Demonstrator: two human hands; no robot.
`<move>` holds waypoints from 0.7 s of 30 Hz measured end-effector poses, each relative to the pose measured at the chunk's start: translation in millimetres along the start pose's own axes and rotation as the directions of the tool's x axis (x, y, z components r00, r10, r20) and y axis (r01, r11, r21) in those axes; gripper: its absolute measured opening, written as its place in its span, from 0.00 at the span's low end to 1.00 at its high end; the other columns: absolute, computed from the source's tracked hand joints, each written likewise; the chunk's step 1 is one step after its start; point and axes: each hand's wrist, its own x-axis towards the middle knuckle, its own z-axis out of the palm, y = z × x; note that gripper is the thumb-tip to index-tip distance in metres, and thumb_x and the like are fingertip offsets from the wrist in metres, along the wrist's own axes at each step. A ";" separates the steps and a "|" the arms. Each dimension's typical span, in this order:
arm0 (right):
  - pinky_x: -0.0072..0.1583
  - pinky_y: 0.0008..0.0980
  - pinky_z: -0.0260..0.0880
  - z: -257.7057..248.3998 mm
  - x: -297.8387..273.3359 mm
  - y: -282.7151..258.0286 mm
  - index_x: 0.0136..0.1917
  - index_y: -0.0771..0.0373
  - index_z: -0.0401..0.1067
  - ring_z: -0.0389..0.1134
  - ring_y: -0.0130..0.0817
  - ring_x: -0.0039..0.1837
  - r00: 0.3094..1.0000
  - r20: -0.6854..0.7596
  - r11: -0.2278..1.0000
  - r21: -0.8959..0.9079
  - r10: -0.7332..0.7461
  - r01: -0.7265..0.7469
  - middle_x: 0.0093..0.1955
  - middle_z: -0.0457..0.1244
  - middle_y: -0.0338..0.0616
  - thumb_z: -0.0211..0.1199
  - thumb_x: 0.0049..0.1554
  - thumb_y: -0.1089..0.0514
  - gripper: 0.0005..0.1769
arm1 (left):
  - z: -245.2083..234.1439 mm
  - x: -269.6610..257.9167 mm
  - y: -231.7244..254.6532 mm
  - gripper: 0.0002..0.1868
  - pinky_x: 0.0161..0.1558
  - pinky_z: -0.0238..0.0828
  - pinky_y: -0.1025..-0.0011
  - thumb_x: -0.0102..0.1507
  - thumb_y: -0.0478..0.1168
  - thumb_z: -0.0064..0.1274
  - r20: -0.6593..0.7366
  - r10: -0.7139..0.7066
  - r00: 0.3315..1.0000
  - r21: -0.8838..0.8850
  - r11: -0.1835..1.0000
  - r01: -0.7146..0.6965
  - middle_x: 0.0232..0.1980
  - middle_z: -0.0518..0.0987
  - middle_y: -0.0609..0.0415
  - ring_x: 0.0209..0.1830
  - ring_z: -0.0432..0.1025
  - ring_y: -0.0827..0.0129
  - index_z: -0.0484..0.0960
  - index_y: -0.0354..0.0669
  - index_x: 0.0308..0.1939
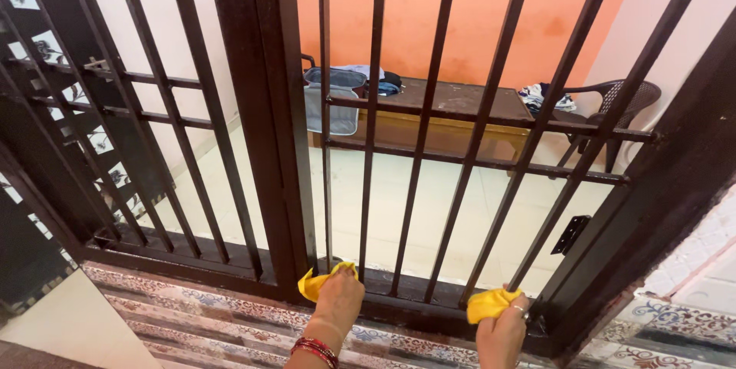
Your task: The person cleans a metal security door frame using yellow cloths, wiping the vertical bars and the bottom track by hand.
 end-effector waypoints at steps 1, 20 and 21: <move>0.61 0.48 0.70 2.0 -0.5 9.5 0.70 0.70 0.58 0.71 0.59 0.58 1.000 0.012 1.000 -0.018 -0.010 0.010 0.54 0.67 0.67 0.52 0.49 0.73 0.33 | 0.2 1.0 0.2 0.10 0.50 0.77 0.63 0.63 0.36 0.53 0.020 -0.006 1.000 -0.013 1.000 0.006 0.50 0.82 0.42 0.54 0.75 0.55 0.88 0.38 0.43; 0.66 0.40 0.65 10.3 4.4 -82.1 0.72 0.70 0.57 0.68 0.46 0.64 0.985 0.112 0.970 0.219 -0.130 0.103 0.62 0.65 0.59 0.45 0.46 0.77 0.38 | 18.8 11.7 3.7 0.11 0.53 0.75 0.61 0.64 0.36 0.52 0.070 -0.049 0.996 -0.091 0.994 0.055 0.56 0.80 0.41 0.60 0.72 0.53 0.87 0.36 0.47; 0.66 0.39 0.66 6.9 10.2 -96.1 0.71 0.69 0.57 0.68 0.45 0.64 0.988 0.117 0.966 0.250 -0.103 0.071 0.62 0.65 0.58 0.44 0.47 0.77 0.37 | 19.9 11.4 3.7 0.11 0.52 0.75 0.61 0.64 0.36 0.52 0.067 -0.051 0.996 -0.093 0.994 0.057 0.55 0.80 0.42 0.59 0.73 0.53 0.87 0.36 0.47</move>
